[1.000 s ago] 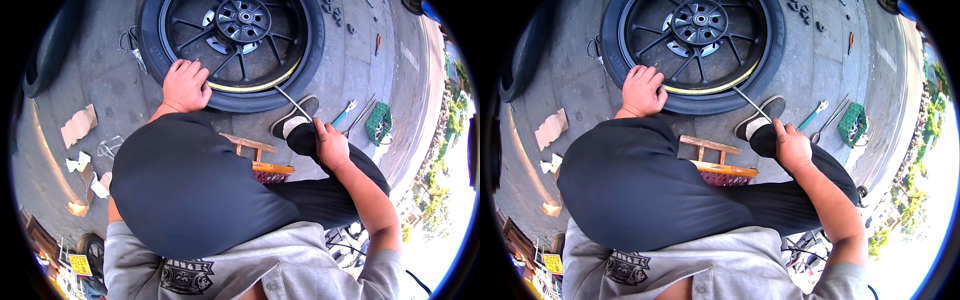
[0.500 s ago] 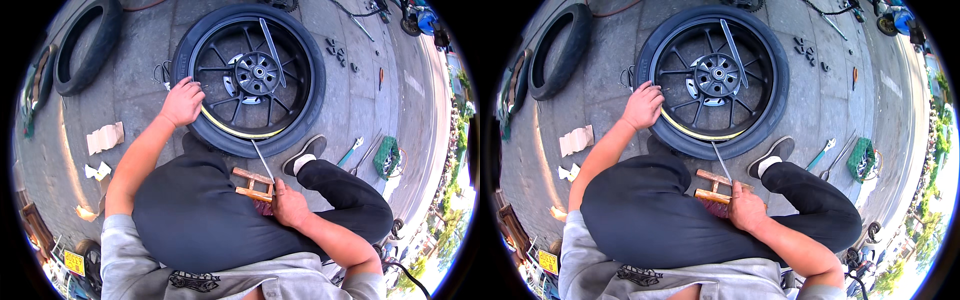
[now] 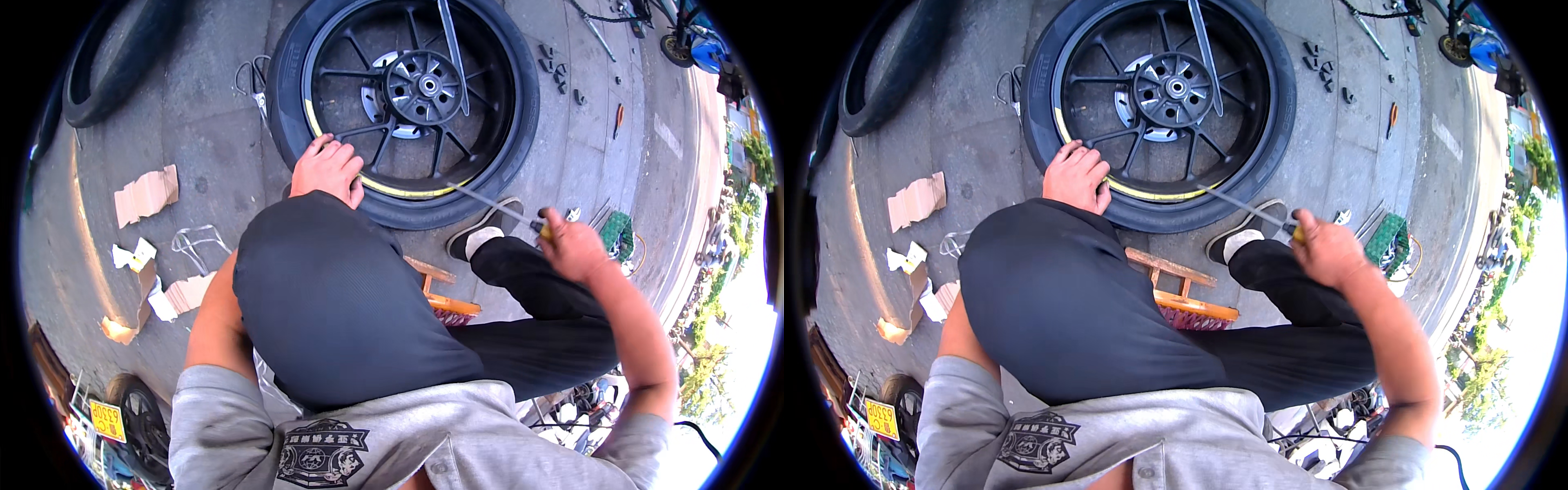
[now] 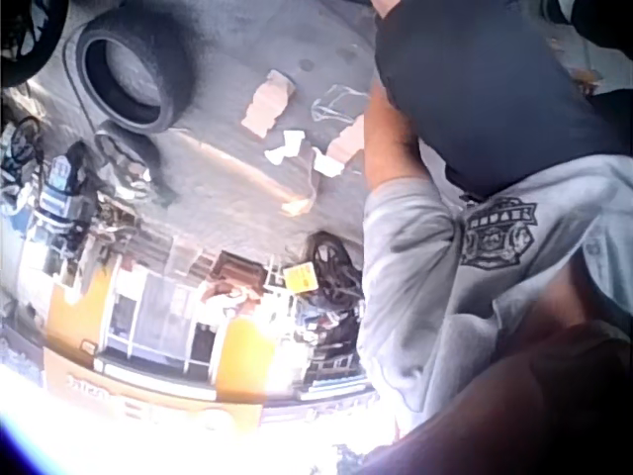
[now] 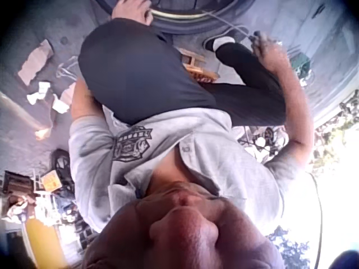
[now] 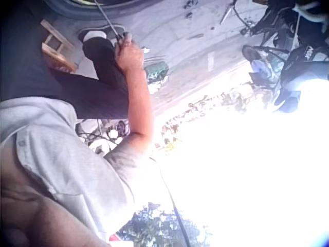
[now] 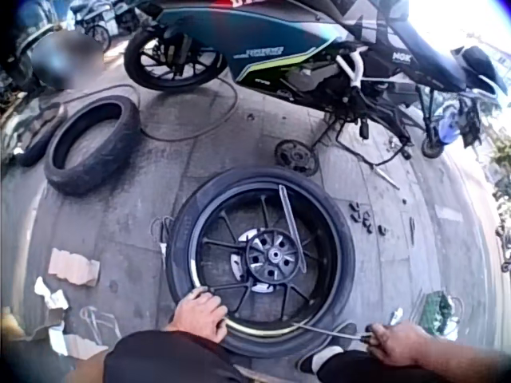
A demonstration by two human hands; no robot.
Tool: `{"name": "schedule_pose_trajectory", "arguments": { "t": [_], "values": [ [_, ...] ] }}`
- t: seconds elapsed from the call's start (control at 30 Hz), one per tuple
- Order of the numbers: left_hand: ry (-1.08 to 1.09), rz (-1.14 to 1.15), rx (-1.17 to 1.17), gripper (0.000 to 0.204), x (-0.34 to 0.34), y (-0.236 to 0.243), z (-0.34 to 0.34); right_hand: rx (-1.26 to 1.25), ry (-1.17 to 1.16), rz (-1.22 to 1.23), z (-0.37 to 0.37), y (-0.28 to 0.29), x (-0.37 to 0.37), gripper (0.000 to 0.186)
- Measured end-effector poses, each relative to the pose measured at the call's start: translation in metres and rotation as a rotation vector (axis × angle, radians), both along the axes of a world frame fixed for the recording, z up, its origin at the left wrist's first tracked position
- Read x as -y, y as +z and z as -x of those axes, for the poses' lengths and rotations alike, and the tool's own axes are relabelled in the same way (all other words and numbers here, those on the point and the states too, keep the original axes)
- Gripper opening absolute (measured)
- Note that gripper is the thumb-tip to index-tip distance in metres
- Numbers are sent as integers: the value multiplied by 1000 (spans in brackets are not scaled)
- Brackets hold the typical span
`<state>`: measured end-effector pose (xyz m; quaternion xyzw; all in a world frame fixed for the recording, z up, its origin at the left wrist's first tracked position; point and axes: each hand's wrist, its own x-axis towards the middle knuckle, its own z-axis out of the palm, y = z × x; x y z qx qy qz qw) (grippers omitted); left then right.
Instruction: The person removes a motorcycle tire from a rim and installs a new tire using a tire lever and their hands.
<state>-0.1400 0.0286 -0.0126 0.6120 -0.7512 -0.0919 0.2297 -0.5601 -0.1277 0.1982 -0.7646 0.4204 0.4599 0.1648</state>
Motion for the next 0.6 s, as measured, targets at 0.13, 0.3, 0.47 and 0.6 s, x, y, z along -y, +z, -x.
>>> {"name": "schedule_pose_trajectory", "arguments": {
  "t": [0.13, 0.3, 0.47, 0.6],
  "values": [
    [-11, -20, -15, 25, 2, 0, 1, 94, 382, 69, -80, 23, 95, 29],
    [-7, -22, -21, 25, 1, -9, -1, -82, 895, 79, -190, -13, 162, 27],
    [0, -80, -33, 22, 0, -7, -3, -375, 1107, -11, -266, -67, 151, 31],
    [-5, -85, -50, 21, 2, -13, -3, -453, 1203, -10, -302, -88, 141, 27]
  ]
}}
